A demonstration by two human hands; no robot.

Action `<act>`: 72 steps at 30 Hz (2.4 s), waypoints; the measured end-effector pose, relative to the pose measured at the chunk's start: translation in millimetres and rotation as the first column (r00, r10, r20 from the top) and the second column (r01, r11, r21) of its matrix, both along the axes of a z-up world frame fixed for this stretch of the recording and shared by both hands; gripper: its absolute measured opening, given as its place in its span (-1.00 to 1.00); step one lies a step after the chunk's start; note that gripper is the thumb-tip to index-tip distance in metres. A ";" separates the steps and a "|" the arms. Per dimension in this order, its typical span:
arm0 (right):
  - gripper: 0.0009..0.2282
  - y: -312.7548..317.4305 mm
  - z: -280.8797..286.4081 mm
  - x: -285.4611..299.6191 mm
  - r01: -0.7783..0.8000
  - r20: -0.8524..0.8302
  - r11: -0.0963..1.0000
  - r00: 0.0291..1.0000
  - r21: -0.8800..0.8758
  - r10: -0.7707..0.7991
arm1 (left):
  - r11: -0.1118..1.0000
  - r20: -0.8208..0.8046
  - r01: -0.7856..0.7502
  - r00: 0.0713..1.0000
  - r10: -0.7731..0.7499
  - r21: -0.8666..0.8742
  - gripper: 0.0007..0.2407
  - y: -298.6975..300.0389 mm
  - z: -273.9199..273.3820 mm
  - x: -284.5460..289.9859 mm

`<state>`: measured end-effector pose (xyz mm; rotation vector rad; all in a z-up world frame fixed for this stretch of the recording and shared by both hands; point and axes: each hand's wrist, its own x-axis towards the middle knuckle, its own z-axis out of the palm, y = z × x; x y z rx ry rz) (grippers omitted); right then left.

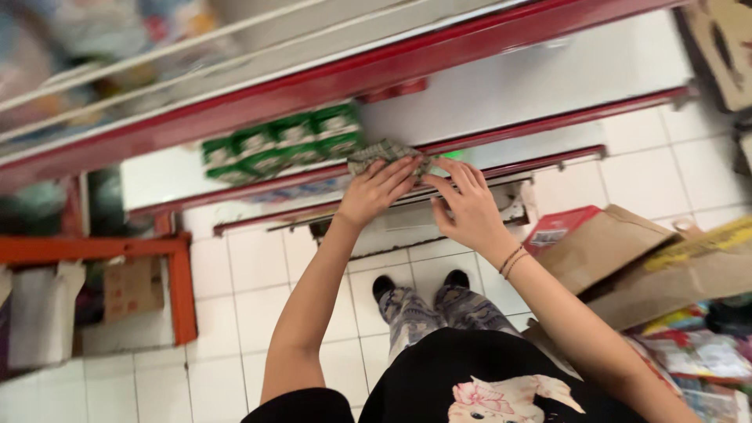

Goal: The person sprays a cleaning solution onto a cloth and wipes the metal edges of a refrigerated display shelf. They then use a handheld barcode scanner to scan items from a cardboard box and place them onto the shelf.

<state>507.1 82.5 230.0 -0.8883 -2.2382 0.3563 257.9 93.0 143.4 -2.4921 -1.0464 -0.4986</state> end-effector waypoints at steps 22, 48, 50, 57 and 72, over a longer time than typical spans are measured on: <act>-0.38 -61.4 -31.7 -253.7 -0.126 0.248 0.979 0.965 0.159 0.084 | 0.905 0.081 -0.424 0.904 0.421 0.031 -0.94 -167.9 7.4 -326.4; -0.57 -75.7 -74.3 -264.2 -0.011 0.137 0.989 0.991 0.150 -0.009 | 0.888 0.357 -0.440 0.815 0.456 -0.131 -0.56 -163.7 -16.8 -275.9; -0.56 -76.2 -73.5 -264.6 -0.009 0.128 0.990 0.992 0.144 -0.010 | 0.835 0.420 -0.526 0.728 0.542 -0.165 -0.54 -176.3 -22.1 -302.2; -0.55 -75.2 -75.6 -266.0 0.001 0.143 0.986 0.989 0.166 -0.025 | 0.910 0.559 -0.362 0.720 0.411 -0.202 -0.56 -156.2 -14.2 -227.7; -0.55 -75.5 -52.1 -266.0 0.005 0.073 0.997 0.997 0.082 -0.011 | 0.804 0.430 -0.514 0.679 0.595 -0.300 -0.41 -172.2 23.7 -255.6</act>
